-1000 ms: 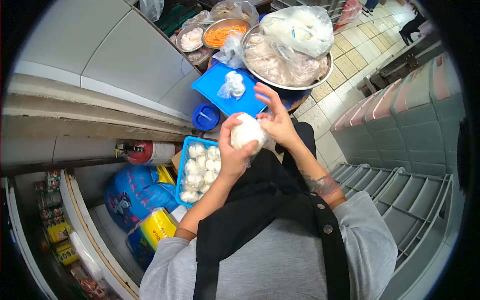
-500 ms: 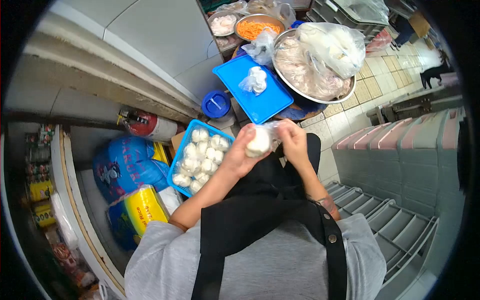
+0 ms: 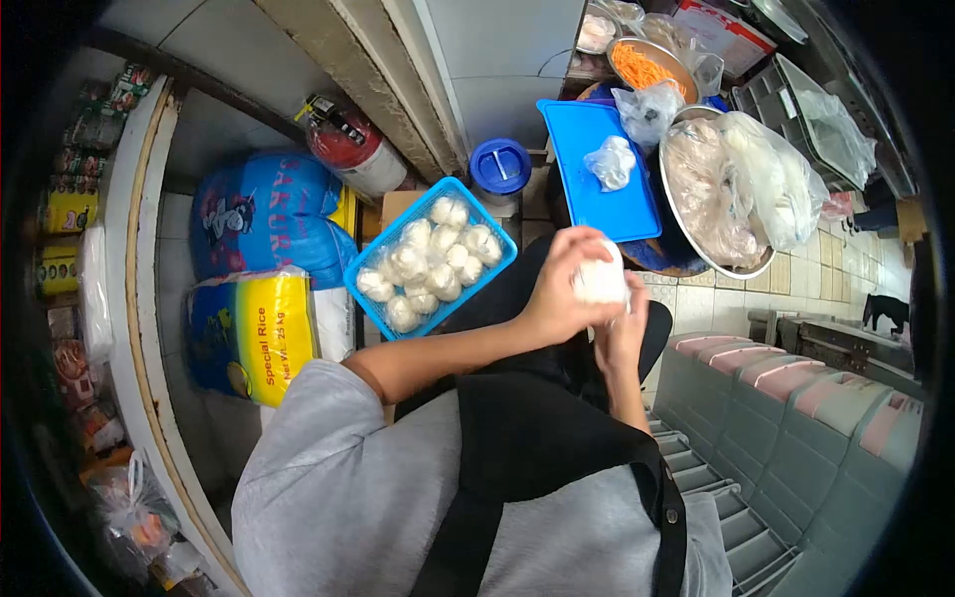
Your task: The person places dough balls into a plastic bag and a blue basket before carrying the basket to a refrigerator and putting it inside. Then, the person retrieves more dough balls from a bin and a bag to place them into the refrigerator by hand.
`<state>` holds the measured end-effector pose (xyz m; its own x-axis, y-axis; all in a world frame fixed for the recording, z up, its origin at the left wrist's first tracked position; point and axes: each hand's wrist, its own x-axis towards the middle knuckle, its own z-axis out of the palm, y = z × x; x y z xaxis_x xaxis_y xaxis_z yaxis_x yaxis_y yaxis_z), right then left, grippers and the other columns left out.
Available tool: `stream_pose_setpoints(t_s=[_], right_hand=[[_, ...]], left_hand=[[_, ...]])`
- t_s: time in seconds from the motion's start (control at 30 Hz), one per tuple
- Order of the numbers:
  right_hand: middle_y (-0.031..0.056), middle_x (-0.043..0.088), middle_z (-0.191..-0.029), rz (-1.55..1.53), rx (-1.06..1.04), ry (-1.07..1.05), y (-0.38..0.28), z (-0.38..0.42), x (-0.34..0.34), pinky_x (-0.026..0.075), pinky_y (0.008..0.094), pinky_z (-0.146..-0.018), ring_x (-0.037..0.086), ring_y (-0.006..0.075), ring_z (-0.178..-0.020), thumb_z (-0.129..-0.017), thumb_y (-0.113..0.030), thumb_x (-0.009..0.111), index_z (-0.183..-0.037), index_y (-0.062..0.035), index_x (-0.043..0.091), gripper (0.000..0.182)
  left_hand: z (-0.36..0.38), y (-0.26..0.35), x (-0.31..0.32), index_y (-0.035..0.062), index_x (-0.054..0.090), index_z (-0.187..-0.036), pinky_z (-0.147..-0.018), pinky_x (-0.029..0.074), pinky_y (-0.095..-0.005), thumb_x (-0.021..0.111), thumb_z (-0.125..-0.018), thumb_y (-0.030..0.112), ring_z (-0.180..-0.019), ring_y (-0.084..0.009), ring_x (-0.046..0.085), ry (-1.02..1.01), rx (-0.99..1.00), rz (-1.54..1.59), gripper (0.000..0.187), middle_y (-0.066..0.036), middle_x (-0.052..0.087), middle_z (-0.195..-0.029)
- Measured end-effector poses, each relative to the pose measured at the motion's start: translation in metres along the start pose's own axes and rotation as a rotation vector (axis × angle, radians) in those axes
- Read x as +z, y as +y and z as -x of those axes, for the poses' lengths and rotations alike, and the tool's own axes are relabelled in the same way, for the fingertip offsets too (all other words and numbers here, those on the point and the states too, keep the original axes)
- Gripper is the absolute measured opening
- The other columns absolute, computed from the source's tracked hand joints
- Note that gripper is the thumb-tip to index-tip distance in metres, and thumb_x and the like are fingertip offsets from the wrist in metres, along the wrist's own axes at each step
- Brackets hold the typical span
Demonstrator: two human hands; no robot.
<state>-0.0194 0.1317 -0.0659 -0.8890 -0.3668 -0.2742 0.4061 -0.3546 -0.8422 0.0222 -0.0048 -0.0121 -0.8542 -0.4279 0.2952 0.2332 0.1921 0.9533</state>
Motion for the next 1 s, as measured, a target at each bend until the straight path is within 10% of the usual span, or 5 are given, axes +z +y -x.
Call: stream_pose_setpoints(t_s=[0.1, 0.27, 0.67, 0.8, 1.0], right_hand=[[0.0059, 0.05, -0.1, 0.455, -0.584, 0.172, -0.005, -0.011, 0.037, 0.044, 0.0279, -0.08, 0.05, 0.014, -0.088, -0.082, 0.011, 0.053, -0.104, -0.0025, 0.051, 0.026], [0.0117, 0.058, -0.111, 0.726, -0.416, -0.097, 0.01, -0.022, 0.037, 0.043, 0.0315, -0.09, 0.055, 0.0184, -0.101, -0.089, -0.001, 0.049, -0.106, 0.0043, 0.059, 0.02], [0.008, 0.061, -0.104, 0.529, 0.021, -0.132, 0.057, -0.041, 0.005, 0.046, 0.0277, -0.085, 0.057, 0.0149, -0.097, -0.079, -0.005, 0.071, -0.116, 0.003, 0.052, 0.042], [0.0087, 0.059, -0.118, 0.059, 0.386, -0.106, 0.058, -0.045, -0.022, 0.05, 0.0301, -0.087, 0.058, 0.0184, -0.106, -0.09, -0.022, 0.06, -0.123, 0.0019, 0.049, 0.042], [0.0111, 0.051, -0.132, -0.435, 0.55, -0.202, 0.084, -0.032, -0.07, 0.051, 0.0322, -0.088, 0.053, 0.0232, -0.116, -0.089, -0.033, 0.059, -0.133, -0.0057, 0.043, 0.055]], left_hand=[[0.002, -0.034, 0.028, 0.0072, 0.044, -0.113, -0.081, 0.049, -0.031, 0.069, -0.082, 0.009, -0.099, -0.0177, 0.055, 0.374, -0.587, 0.625, 0.04, -0.009, 0.051, -0.11], [0.011, -0.063, 0.014, 0.0035, 0.045, -0.111, -0.081, 0.047, -0.031, 0.055, -0.093, 0.03, -0.095, -0.0175, 0.054, 0.714, -0.645, 0.901, 0.034, -0.009, 0.05, -0.103], [0.046, -0.059, -0.029, 0.0059, 0.031, -0.14, -0.111, 0.019, -0.0407, 0.049, -0.095, 0.031, -0.136, -0.0371, 0.016, 0.008, -0.547, -0.081, 0.055, -0.022, 0.016, -0.144], [0.041, -0.086, -0.089, 0.0063, 0.05, -0.125, -0.095, 0.042, -0.0411, 0.069, -0.079, 0.012, -0.106, -0.0384, 0.054, -0.2, -0.693, 0.094, 0.05, -0.022, 0.036, -0.132], [0.088, -0.15, -0.17, 0.015, 0.051, -0.123, -0.1, 0.036, -0.049, 0.077, -0.062, 0.021, -0.122, -0.0452, 0.034, 0.093, -0.546, -1.304, 0.067, -0.018, 0.035, -0.135]])
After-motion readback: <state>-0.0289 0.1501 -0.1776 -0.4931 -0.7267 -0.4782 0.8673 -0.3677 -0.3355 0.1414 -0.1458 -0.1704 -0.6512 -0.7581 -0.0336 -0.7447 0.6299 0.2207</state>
